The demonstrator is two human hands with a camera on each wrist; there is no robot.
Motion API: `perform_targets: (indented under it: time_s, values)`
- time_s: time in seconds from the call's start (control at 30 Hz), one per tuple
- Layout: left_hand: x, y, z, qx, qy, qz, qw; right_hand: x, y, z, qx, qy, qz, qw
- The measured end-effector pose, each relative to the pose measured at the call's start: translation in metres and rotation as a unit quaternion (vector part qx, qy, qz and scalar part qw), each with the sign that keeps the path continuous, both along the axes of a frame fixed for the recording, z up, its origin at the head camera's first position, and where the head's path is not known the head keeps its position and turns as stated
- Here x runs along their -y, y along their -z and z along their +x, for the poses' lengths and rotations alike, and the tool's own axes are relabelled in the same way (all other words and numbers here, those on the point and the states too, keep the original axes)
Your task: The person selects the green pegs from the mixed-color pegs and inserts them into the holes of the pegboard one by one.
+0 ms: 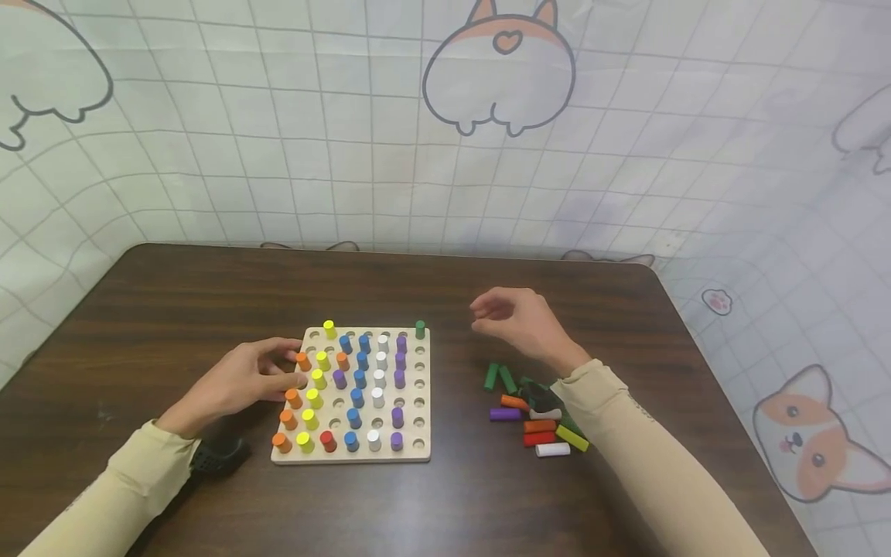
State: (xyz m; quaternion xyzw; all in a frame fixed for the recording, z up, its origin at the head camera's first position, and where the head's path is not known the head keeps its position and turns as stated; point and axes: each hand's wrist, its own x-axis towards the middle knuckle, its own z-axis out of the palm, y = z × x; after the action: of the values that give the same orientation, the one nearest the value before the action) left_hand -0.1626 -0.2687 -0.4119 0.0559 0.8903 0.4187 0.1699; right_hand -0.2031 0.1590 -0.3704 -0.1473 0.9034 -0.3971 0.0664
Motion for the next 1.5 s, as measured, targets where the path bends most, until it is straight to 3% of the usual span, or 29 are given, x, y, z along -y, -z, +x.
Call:
perform_targets:
  time_s: [0.2, 0.53, 0.83, 1.5]
  values:
    - [0.001, 0.001, 0.000, -0.002, -0.003, -0.010, 0.9999, -0.017, 0.002, 0.005, 0.011, -0.004, 0.014, 0.9998]
    - [0.000, 0.000, 0.000, 0.004, -0.004, -0.004, 1.0000, -0.040, 0.005, 0.021, 0.056, -0.060, 0.022, 0.9964]
    - [-0.001, 0.000, -0.001, 0.006, -0.002, -0.006, 1.0000, -0.063, 0.008, 0.032, 0.082, -0.074, 0.036, 0.9932]
    - [0.001, 0.002, 0.000, 0.000, 0.001, -0.006, 1.0000, -0.083, 0.027, 0.033, 0.094, -0.084, 0.033, 0.9915]
